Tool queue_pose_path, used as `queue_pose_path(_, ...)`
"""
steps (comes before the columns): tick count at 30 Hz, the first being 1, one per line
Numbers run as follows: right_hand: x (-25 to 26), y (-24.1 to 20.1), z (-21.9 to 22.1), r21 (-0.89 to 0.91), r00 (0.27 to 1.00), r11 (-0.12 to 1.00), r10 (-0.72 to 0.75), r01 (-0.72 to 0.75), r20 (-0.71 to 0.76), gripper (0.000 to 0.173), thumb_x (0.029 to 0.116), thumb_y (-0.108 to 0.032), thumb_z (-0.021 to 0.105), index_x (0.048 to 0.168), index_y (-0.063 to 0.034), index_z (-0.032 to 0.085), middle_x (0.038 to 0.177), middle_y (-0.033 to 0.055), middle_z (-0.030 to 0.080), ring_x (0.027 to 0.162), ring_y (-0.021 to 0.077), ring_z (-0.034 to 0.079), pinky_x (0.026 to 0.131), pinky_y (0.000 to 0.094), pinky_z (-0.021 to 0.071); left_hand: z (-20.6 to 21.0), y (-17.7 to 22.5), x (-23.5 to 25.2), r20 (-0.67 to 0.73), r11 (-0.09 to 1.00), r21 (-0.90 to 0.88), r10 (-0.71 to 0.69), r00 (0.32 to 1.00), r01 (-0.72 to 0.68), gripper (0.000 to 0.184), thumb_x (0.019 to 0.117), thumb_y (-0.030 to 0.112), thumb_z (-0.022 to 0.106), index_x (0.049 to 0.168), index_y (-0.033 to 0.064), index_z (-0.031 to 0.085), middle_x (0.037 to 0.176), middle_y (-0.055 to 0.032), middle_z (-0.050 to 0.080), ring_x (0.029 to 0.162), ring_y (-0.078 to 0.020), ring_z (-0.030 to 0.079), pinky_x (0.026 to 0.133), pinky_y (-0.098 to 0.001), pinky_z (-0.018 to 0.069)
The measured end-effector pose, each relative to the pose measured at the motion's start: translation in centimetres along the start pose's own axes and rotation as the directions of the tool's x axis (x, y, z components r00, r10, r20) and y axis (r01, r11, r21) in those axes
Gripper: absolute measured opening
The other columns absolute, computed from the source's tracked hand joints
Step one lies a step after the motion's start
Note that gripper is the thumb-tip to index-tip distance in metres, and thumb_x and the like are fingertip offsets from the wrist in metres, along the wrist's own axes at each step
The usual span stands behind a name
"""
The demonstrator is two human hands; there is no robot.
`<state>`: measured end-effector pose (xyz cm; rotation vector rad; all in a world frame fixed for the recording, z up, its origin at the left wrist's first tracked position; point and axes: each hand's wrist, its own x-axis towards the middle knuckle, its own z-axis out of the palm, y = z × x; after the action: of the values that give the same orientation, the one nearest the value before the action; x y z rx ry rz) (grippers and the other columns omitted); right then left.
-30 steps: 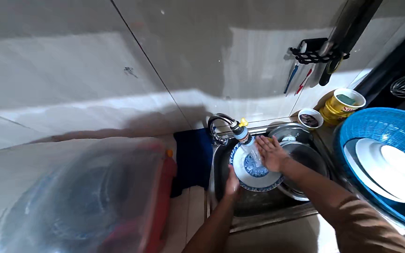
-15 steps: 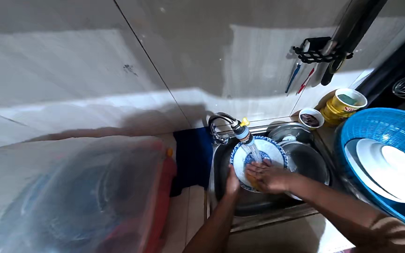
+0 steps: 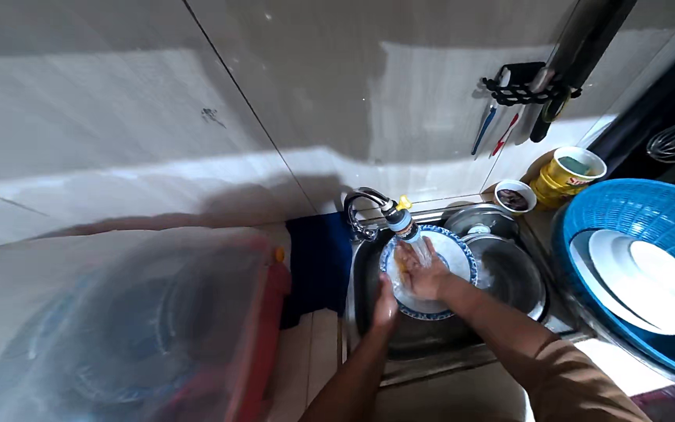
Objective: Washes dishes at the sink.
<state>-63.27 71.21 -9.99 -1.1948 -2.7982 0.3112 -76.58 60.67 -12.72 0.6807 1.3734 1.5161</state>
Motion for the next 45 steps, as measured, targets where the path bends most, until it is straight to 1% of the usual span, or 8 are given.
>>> queue_pose_path(5,-4.0,-0.9,0.6,0.157,0.974,0.978,-0.161,0.136,0.157,0.064,0.1065,-0.047,0.031,0.165,-0.0265,0.02,0.173,-0.0084,0.011,0.16,0.0211,0.006,0.126,0.062,0.0161,-0.2,-0.1,0.0,-0.026,0.995,0.035,-0.094,0.995,0.095,0.068,0.1091,0.057,0.018,0.151,0.0123,0.048,0.147,-0.0085,0.057,0.134,-0.0155,0.055,0.114,-0.0405,0.046)
queue_pose_path(10,-9.0,4.5,-3.6,0.028,0.964,0.997,-0.079,0.074,0.254,0.066,0.1003,-0.051,0.045,0.162,-0.0326,0.03,0.17,-0.0049,0.027,0.159,0.0265,0.016,0.12,0.0763,0.0027,0.1,0.1,0.2,-0.06,0.992,-0.034,-0.126,0.99,0.124,0.067,0.1085,0.058,0.02,0.152,0.0144,0.046,0.148,-0.0068,0.056,0.135,-0.0161,0.054,0.114,-0.0425,0.0468)
queue_pose_path(16,-2.9,9.4,-3.5,-0.172,0.99,0.979,0.12,-0.106,0.075,0.077,0.0969,-0.051,0.046,0.165,-0.0281,0.019,0.174,-0.0049,0.008,0.16,0.0253,0.001,0.119,0.0778,0.0012,0.2,0.2,0.2,-0.064,0.991,0.047,-0.122,0.99,0.125,0.068,0.1088,0.057,0.018,0.153,0.014,0.046,0.151,-0.0069,0.053,0.138,-0.0141,0.051,0.116,-0.04,0.0452)
queue_pose_path(20,1.8,6.2,-0.6,-0.117,0.989,0.983,0.133,-0.141,-0.07,0.101,0.0883,-0.06,0.056,0.167,-0.0176,0.009,0.174,0.0054,0.001,0.16,0.0304,-0.003,0.12,0.0763,0.0007,0.1,-0.5,0.5,-0.082,0.983,0.122,-0.124,0.989,0.134,0.068,0.109,0.057,0.02,0.153,0.0118,0.045,0.154,-0.0085,0.051,0.14,-0.0146,0.049,0.117,-0.0398,0.0429)
queue_pose_path(24,2.5,0.6,0.2,0.066,0.995,0.996,0.059,-0.053,-0.085,0.07,0.1031,-0.05,0.034,0.165,-0.0197,0.023,0.173,0.0042,0.016,0.16,0.0257,0.004,0.126,0.0674,-0.0003,0.5,0.3,0.0,-0.065,0.991,0.097,-0.088,0.994,0.095,0.065,0.1104,0.052,0.022,0.151,0.0084,0.047,0.15,-0.0109,0.053,0.137,-0.0158,0.052,0.116,-0.0384,0.0442)
queue_pose_path(28,-0.1,-1.7,0.8,0.205,0.987,0.967,-0.16,0.151,0.028,0.068,0.1068,-0.046,0.033,0.166,-0.0164,0.017,0.174,0.0026,0.008,0.161,0.0225,0.003,0.13,0.0522,0.0082,0.5,1.5,-0.7,-0.063,0.983,0.14,-0.107,0.992,0.115,0.07,0.1092,0.056,0.016,0.151,0.0095,0.047,0.149,-0.0111,0.054,0.136,-0.0166,0.052,0.115,-0.0408,0.0436)
queue_pose_path(36,-9.2,6.2,-3.5,-0.04,0.978,0.994,-0.094,0.103,0.188,0.067,0.0979,-0.056,0.048,0.16,-0.034,0.034,0.169,-0.0059,0.029,0.158,0.0278,0.018,0.118,0.0779,0.0054,0.3,-0.3,0.3,-0.133,0.979,0.073,-0.178,0.975,0.189,0.077,0.1031,0.069,0.019,0.146,0.0159,0.055,0.141,-0.0071,0.062,0.13,-0.0168,0.059,0.11,-0.0447,0.0507)
queue_pose_path(45,1.6,6.4,-0.5,-0.121,0.986,0.979,0.155,-0.162,-0.065,0.094,0.0929,-0.053,0.054,0.167,-0.0171,0.008,0.175,0.0043,-0.002,0.16,0.0294,-0.005,0.12,0.0758,0.0009,0.0,-0.7,0.8,-0.104,0.983,0.121,-0.128,0.986,0.141,0.071,0.1075,0.06,0.02,0.148,0.0125,0.051,0.146,-0.0086,0.058,0.134,-0.0151,0.055,0.113,-0.041,0.0477)
